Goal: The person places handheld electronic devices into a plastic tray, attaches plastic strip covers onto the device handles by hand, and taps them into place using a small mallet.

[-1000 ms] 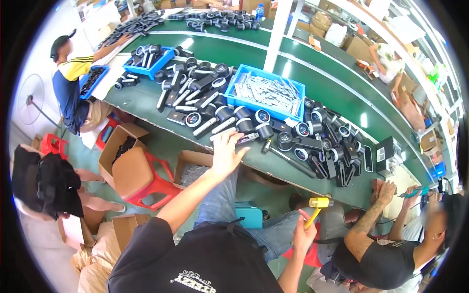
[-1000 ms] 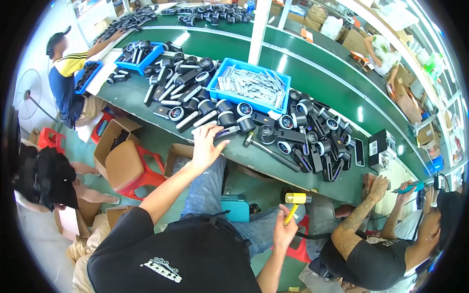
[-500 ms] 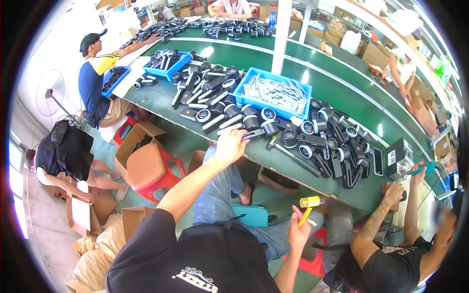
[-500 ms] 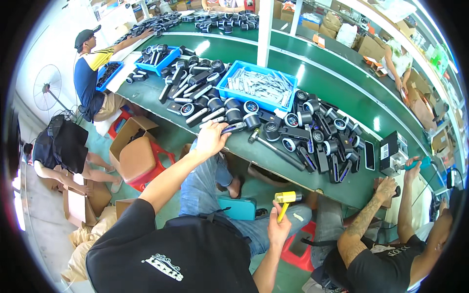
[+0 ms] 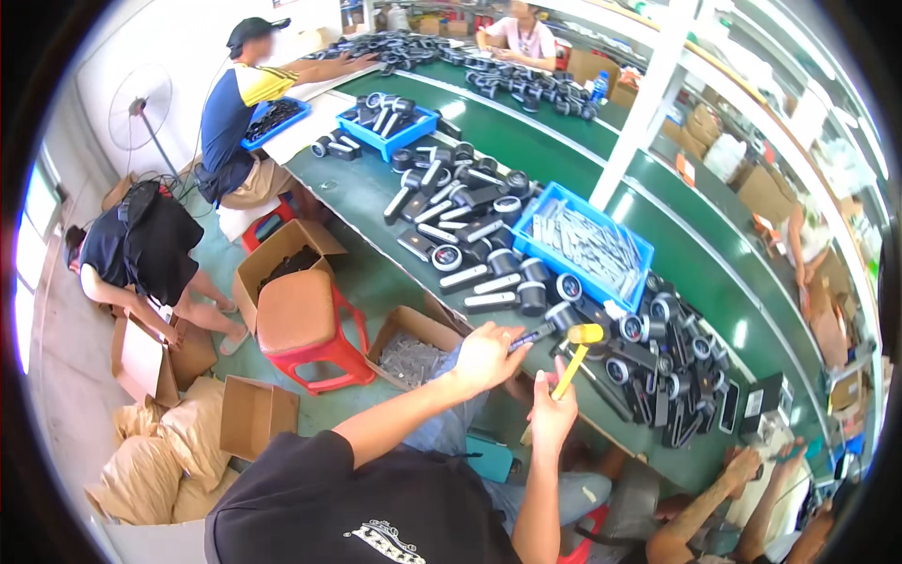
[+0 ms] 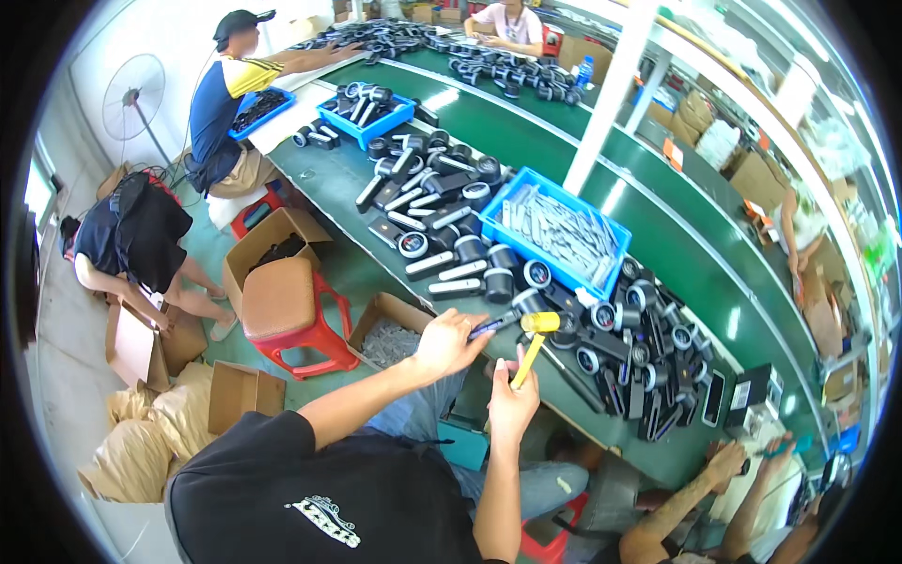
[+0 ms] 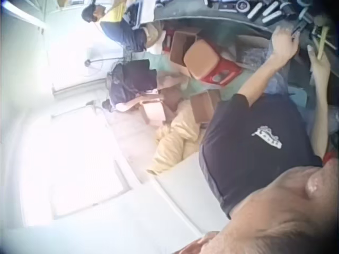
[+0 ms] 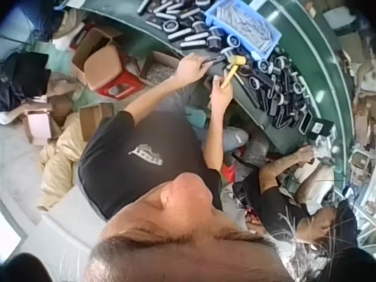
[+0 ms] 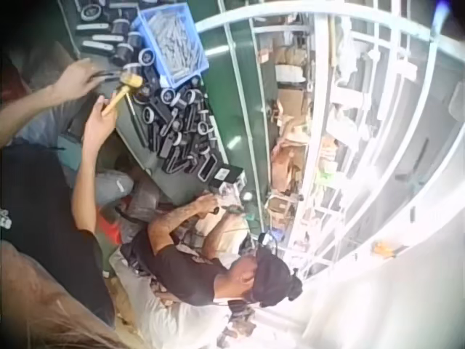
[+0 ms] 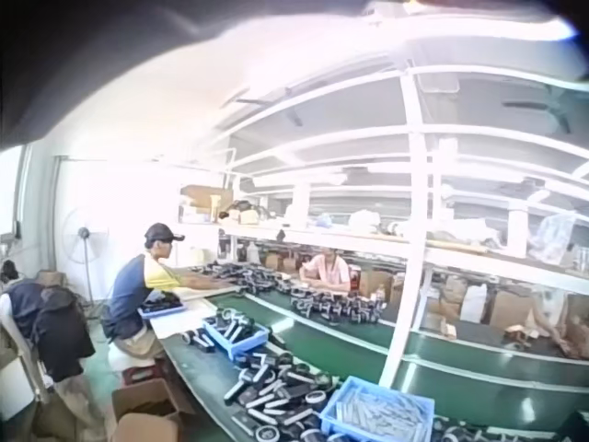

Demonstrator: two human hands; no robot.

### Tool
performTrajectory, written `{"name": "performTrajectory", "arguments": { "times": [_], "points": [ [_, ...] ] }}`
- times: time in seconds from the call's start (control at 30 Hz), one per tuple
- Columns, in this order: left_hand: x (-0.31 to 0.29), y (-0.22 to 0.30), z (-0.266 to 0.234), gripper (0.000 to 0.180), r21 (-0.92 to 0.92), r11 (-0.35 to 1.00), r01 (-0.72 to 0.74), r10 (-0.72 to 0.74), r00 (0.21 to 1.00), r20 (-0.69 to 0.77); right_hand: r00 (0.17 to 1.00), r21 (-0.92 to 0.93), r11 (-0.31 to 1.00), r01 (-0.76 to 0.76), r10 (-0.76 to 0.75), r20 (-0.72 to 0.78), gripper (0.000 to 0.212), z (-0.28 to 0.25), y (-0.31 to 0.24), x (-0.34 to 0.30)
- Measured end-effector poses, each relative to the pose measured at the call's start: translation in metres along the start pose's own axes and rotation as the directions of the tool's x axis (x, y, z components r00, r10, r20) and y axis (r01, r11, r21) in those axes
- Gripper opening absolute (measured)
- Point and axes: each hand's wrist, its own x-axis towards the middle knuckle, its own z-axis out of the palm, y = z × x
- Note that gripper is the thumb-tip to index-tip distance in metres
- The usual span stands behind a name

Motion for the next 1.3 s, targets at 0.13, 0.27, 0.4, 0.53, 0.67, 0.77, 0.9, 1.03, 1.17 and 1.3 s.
{"name": "performTrajectory", "arguments": {
  "times": [0.13, 0.27, 0.4, 0.53, 0.67, 0.77, 0.9, 1.03, 1.17, 1.3],
  "points": [
    [0.016, -0.037, -0.024, 0.044, 0.042, 0.996, -0.077, 0.081, 0.990, -0.113, 0.948, -0.305, 0.899, 0.314, -0.313, 0.052, 0.064, 0.032, -0.006, 0.033],
    [0.052, -0.069, -0.027, 0.061, 0.130, 0.973, -0.192, 0.178, 0.978, 0.112, 0.939, -0.373, 0.863, 0.341, -0.299, 0.169, 0.068, 0.046, 0.000, 0.050],
    [0.067, -0.084, -0.006, 0.068, 0.311, 0.921, -0.233, 0.146, 0.949, 0.278, 0.942, -0.390, 0.862, 0.324, -0.257, 0.214, 0.065, 0.053, 0.004, 0.062],
    [0.071, -0.100, 0.000, 0.068, 0.349, 0.910, -0.222, 0.122, 0.950, 0.286, 0.948, -0.383, 0.879, 0.285, -0.200, 0.248, 0.058, 0.052, 0.004, 0.068],
    [0.077, -0.115, -0.006, 0.071, 0.290, 0.926, -0.242, 0.162, 0.948, 0.276, 0.947, -0.359, 0.889, 0.286, -0.207, 0.245, 0.055, 0.049, 0.010, 0.072],
    [0.081, -0.132, -0.015, 0.075, 0.288, 0.915, -0.282, 0.200, 0.938, 0.282, 0.945, -0.331, 0.898, 0.291, -0.216, 0.245, 0.055, 0.049, 0.013, 0.072],
    [0.086, -0.150, -0.026, 0.075, 0.305, 0.888, -0.343, 0.251, 0.920, 0.302, 0.939, -0.302, 0.908, 0.291, -0.212, 0.269, 0.056, 0.050, 0.014, 0.071],
    [0.064, -0.154, -0.036, 0.106, 0.368, 0.927, -0.071, 0.040, 0.995, 0.090, 0.943, -0.267, 0.921, 0.285, -0.218, 0.252, 0.057, 0.047, 0.019, 0.073],
    [0.056, -0.190, -0.062, 0.136, 0.362, 0.867, 0.342, -0.305, 0.940, -0.156, 0.947, -0.245, 0.930, 0.273, -0.215, 0.239, 0.059, 0.047, 0.026, 0.075],
    [0.070, -0.214, -0.074, 0.119, 0.384, 0.898, 0.216, -0.279, 0.953, 0.116, 0.954, -0.235, 0.943, 0.234, -0.175, 0.244, 0.061, 0.048, 0.026, 0.076]
  ]
}}
